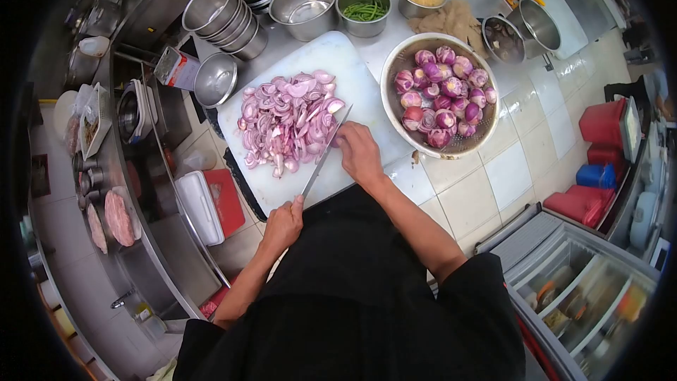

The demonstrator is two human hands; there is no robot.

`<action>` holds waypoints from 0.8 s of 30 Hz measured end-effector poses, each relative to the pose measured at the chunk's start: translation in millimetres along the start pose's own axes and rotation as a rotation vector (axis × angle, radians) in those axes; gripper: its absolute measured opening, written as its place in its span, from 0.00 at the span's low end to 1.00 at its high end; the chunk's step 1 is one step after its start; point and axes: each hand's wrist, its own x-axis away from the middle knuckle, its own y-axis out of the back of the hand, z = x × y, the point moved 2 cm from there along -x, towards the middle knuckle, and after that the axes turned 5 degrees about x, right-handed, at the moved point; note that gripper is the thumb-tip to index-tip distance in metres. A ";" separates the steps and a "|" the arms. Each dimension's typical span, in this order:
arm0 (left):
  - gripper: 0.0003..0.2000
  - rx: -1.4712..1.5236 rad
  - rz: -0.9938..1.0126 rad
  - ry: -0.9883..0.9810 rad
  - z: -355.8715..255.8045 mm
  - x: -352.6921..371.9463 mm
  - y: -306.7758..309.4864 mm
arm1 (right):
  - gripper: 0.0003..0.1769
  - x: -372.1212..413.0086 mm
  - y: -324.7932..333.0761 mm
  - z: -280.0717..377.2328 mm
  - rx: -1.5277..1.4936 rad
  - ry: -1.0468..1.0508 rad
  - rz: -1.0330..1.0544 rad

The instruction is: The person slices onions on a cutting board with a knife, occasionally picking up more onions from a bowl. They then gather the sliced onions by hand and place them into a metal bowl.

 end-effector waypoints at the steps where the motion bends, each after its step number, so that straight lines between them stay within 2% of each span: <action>1: 0.32 0.000 -0.021 -0.034 -4.1 -7.2 0.6 | 0.11 -1.6 0.0 -0.7 0.001 -0.011 -0.007; 7: 0.31 0.017 0.011 -0.004 -17.4 16.0 22.0 | 0.11 -0.8 1.4 -2.5 -0.021 0.005 -0.019; 11: 0.32 -0.011 0.045 0.031 -5.1 15.1 6.1 | 0.11 0.9 2.0 -1.5 -0.027 -0.024 -0.028; 16: 0.32 -0.010 -0.016 -0.022 -16.0 -10.6 4.0 | 0.10 -0.3 2.2 -0.3 -0.007 -0.035 -0.004; 24: 0.32 0.020 0.042 0.008 -9.9 20.2 11.9 | 0.09 2.1 -0.8 -2.4 -0.019 -0.035 -0.057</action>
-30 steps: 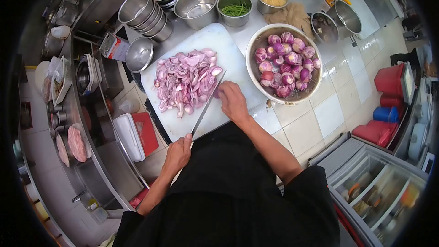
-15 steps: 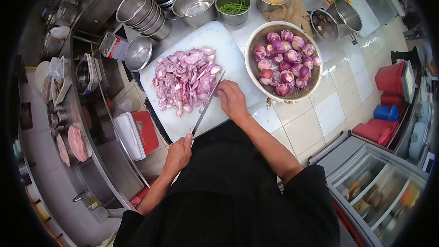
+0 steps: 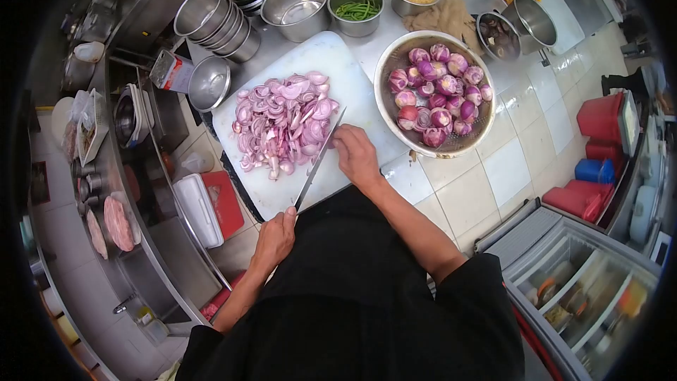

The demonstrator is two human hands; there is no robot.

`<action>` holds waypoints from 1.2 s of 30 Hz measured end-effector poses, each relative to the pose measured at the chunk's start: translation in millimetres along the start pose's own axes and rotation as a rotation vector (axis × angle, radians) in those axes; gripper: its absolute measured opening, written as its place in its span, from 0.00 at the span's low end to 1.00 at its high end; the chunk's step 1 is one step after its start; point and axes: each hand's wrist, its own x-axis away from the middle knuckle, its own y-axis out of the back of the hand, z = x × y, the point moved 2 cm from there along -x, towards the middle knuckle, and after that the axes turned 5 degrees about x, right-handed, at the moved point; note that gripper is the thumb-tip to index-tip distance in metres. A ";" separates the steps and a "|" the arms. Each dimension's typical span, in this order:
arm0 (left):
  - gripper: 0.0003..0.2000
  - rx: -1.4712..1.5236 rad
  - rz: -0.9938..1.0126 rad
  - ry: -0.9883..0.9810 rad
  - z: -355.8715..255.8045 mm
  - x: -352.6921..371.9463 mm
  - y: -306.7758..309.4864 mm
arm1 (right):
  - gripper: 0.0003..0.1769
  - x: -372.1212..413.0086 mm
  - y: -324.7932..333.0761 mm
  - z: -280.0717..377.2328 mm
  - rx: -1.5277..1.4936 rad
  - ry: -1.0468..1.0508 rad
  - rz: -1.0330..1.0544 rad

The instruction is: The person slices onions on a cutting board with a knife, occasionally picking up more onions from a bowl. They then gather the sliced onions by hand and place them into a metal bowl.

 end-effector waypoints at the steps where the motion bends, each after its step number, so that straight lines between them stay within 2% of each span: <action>1: 0.32 0.010 -0.002 0.015 5.8 -2.1 -4.7 | 0.09 0.5 0.7 1.0 -0.004 0.007 -0.011; 6: 0.32 -0.010 -0.048 -0.022 -0.2 -30.4 -12.6 | 0.09 1.6 -0.6 -0.5 0.034 0.033 0.016; 16: 0.31 0.024 0.015 0.012 -4.5 0.4 5.3 | 0.11 3.7 -1.5 -1.7 0.015 0.013 -0.022; 23: 0.31 0.015 -0.029 -0.053 -3.0 -32.3 -8.8 | 0.11 3.4 -1.5 -2.0 0.050 0.036 -0.034; 36: 0.32 0.016 0.034 0.009 6.9 2.5 6.6 | 0.11 5.8 -3.1 -3.6 0.053 0.026 -0.026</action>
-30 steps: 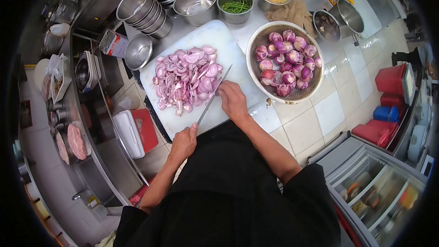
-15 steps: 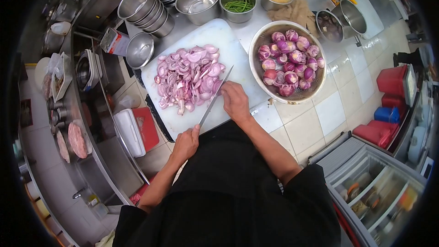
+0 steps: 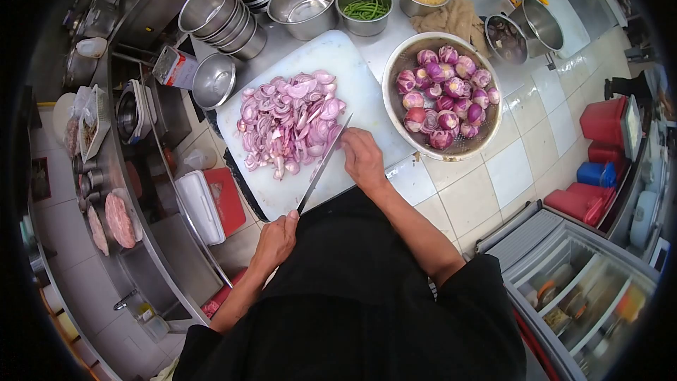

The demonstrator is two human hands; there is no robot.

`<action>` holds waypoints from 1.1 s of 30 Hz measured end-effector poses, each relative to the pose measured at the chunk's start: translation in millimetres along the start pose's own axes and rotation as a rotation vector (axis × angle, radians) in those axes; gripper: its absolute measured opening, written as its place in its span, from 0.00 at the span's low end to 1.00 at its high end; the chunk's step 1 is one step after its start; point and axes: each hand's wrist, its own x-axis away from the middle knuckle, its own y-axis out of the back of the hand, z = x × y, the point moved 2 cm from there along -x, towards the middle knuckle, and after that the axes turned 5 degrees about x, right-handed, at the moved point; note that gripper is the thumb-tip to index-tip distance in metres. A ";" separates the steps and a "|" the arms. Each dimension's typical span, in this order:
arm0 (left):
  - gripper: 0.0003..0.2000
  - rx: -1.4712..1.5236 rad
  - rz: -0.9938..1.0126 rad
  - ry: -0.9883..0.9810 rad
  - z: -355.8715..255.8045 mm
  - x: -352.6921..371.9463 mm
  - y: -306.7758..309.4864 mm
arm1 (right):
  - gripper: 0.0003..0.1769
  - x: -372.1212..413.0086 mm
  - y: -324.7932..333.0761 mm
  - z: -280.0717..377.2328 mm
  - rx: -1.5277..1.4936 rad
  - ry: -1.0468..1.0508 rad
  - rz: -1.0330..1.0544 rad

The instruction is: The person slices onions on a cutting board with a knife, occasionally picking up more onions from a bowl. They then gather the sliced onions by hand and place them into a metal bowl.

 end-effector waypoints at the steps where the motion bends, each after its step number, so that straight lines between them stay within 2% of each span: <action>1: 0.32 0.000 0.005 0.010 3.9 -2.2 -3.1 | 0.10 0.2 0.5 0.5 -0.007 -0.005 -0.001; 4: 0.32 -0.035 -0.003 -0.014 -0.4 -27.4 -15.7 | 0.10 1.8 -0.4 -1.7 0.003 -0.015 -0.002; 8: 0.32 -0.030 -0.030 -0.023 -12.0 -29.1 0.7 | 0.11 -0.8 -3.5 -0.8 0.042 0.036 0.021; 11: 0.32 0.020 -0.137 -0.060 -11.2 -18.4 24.5 | 0.11 -3.0 -3.3 5.1 0.051 0.045 0.044; 14: 0.33 -0.199 -0.278 -0.022 -21.4 -0.7 61.9 | 0.13 -13.1 4.9 31.9 0.022 0.071 -0.019; 16: 0.33 -0.231 -0.313 -0.045 -20.6 1.2 76.4 | 0.17 -26.0 7.1 70.6 0.016 0.312 0.190; 17: 0.32 -0.279 -0.336 -0.078 -20.8 1.6 82.8 | 0.17 -30.3 2.5 83.8 0.014 0.324 0.194; 19: 0.31 -0.292 -0.378 -0.114 -17.5 2.7 89.0 | 0.24 -35.0 -14.6 107.1 0.115 0.590 0.481; 23: 0.29 -0.297 -0.433 -0.141 -12.0 16.6 106.3 | 0.26 -37.9 -47.7 83.7 0.160 0.634 0.576; 25: 0.29 -0.304 -0.445 -0.130 -4.0 31.5 112.9 | 0.25 -40.3 -53.4 66.0 0.186 0.524 0.631; 30: 0.27 -0.352 -0.472 -0.009 33.1 78.2 132.3 | 0.22 -45.2 -48.1 45.3 0.155 0.479 0.484; 32: 0.28 -0.279 -0.460 0.021 48.9 90.2 139.3 | 0.21 -55.0 -36.3 47.7 0.112 0.465 0.438; 33: 0.28 -0.212 -0.449 0.054 58.2 94.7 140.5 | 0.19 -62.1 -25.6 48.4 0.054 0.342 0.280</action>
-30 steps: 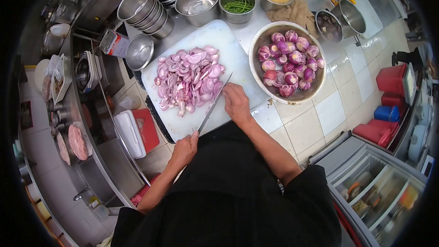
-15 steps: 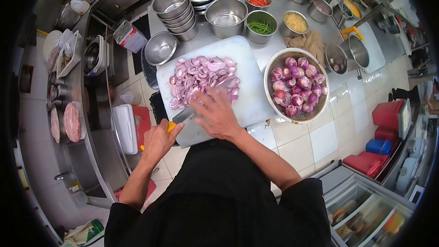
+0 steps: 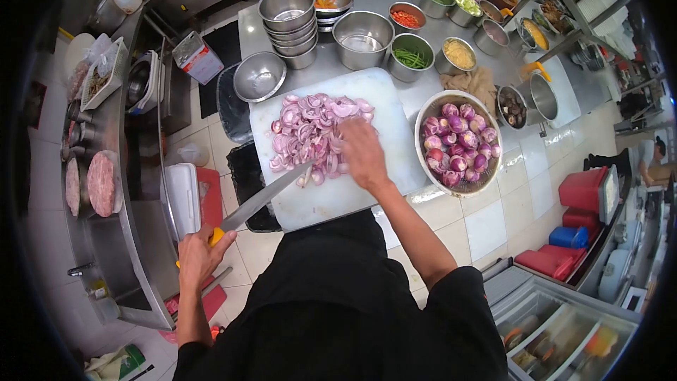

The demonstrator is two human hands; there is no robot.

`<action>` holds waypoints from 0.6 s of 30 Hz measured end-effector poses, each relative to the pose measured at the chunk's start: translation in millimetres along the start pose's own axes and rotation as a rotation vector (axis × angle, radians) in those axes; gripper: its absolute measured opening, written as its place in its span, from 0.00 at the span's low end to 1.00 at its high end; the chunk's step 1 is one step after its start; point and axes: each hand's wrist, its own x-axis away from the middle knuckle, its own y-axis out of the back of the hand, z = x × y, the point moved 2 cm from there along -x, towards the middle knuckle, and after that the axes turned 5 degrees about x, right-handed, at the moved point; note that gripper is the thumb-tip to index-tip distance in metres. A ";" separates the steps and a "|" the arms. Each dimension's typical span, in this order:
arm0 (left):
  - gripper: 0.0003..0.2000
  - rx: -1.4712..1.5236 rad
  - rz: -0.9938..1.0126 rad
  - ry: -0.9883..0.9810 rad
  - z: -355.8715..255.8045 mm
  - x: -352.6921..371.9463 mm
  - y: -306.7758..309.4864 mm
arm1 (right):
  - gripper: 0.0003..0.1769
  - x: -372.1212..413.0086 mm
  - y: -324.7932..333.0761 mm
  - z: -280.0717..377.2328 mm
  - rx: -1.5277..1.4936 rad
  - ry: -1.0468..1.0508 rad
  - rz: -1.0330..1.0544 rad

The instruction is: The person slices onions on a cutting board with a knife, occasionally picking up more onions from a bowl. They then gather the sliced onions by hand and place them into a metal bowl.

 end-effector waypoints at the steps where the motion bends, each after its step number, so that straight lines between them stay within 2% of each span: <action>1: 0.29 0.015 -0.019 -0.028 12.1 0.4 -8.0 | 0.18 -1.0 10.7 -4.3 -0.044 -0.118 -0.167; 2: 0.29 0.022 -0.013 -0.037 18.1 -0.5 -19.0 | 0.18 0.5 17.7 -10.3 -0.031 -0.121 -0.167; 4: 0.29 0.089 0.067 -0.144 26.0 -5.5 -44.6 | 0.16 9.5 34.2 -26.7 0.017 -0.461 -0.203; 5: 0.29 0.110 0.060 -0.204 24.5 -8.8 -61.3 | 0.16 15.4 40.2 -28.9 -0.010 -0.541 -0.238; 6: 0.29 0.084 0.065 -0.264 24.7 -14.6 -81.4 | 0.16 20.9 46.5 -25.3 0.023 -0.553 -0.261; 9: 0.28 0.178 0.079 -0.410 -0.3 -32.7 -120.3 | 0.25 41.6 58.7 -12.4 0.413 -0.284 -0.300; 12: 0.27 0.185 0.053 -0.501 -20.6 -48.1 -145.2 | 0.26 67.0 73.1 0.1 0.581 -0.318 -0.384; 14: 0.26 0.175 0.047 -0.542 -28.2 -55.0 -155.7 | 0.29 85.1 83.3 1.5 0.577 -0.395 -0.435; 16: 0.24 0.167 -0.080 -0.603 -33.8 -62.5 -162.0 | 0.32 107.0 93.1 -3.7 0.796 -0.610 -0.850; 17: 0.23 0.163 -0.070 -0.576 -35.0 -65.8 -165.9 | 0.32 116.7 98.4 -20.3 0.808 -0.624 -0.866; 18: 0.23 0.158 -0.063 -0.600 -37.5 -68.7 -168.6 | 0.34 139.4 105.6 -54.2 0.183 -1.029 -1.085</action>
